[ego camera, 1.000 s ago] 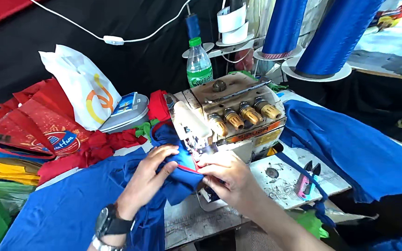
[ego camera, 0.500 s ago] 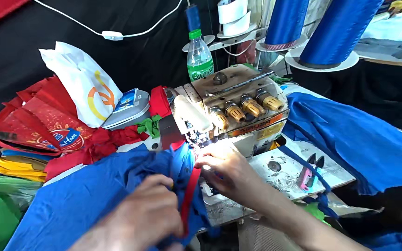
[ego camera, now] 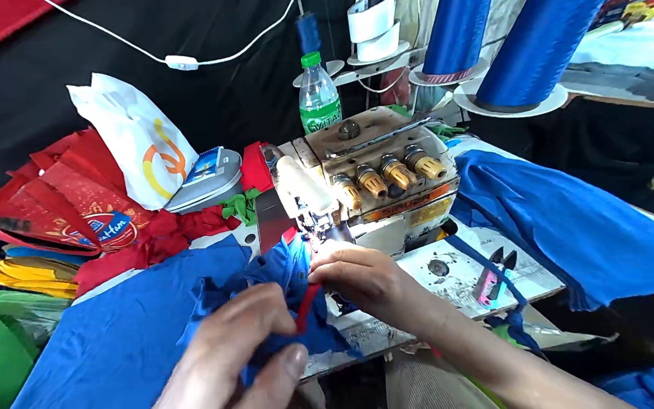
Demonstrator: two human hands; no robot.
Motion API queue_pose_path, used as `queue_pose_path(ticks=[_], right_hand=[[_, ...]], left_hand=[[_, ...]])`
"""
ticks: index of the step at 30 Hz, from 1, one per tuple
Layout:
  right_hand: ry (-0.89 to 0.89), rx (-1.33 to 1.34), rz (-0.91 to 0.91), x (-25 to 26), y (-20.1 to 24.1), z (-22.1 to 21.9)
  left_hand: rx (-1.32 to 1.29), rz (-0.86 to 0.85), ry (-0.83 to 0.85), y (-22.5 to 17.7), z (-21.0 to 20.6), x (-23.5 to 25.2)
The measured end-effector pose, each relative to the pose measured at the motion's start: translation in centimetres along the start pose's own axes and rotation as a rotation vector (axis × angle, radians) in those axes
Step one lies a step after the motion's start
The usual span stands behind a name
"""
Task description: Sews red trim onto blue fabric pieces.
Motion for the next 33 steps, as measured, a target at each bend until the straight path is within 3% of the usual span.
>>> queue_pose_path(ticks=[4, 13, 16, 20, 22, 24, 29, 33], right_hand=[[0.007, 0.079, -0.088, 1.1, 0.3, 0.2], [-0.067, 0.092, -0.054, 3.4, 1.5, 0.3], [-0.093, 0.124, -0.066, 3.6, 1.4, 0.6], [-0.097, 0.239, -0.158, 3.7, 1.0, 1.3], [-0.080, 0.281, -0.194, 3.7, 0.7, 1.8], [-0.040, 0.317, -0.229, 3.4, 0.6, 2.4], [0.005, 0.201, -0.184, -1.3, 1.2, 1.5], [-0.073, -0.068, -0.022, -6.4, 1.2, -0.7]], left_hand=[[0.082, 0.018, -0.209, 1.6, 0.7, 0.6], [0.075, 0.022, -0.260, 1.3, 0.9, 1.9], [0.085, 0.061, -0.392, 1.8, -1.4, 1.5], [0.304, 0.129, -0.463, 4.6, -6.3, -0.2], [0.409, 0.159, -0.405, 6.0, -6.5, -0.8], [0.425, 0.149, -0.242, 6.9, -4.8, -0.9], [0.738, -0.182, 0.103, 5.9, -0.6, 0.0], [0.860, -0.341, 0.185, 5.1, -3.3, -1.0]])
Point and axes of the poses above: each hand's wrist, its own x-axis towards the middle knuckle, its own z-axis out of the back of the hand, y = z × x, the point moved 3 cm from there along x, towards the middle knuckle, and after that the axes turned 4 degrees about -z, right-handed, at the moved point
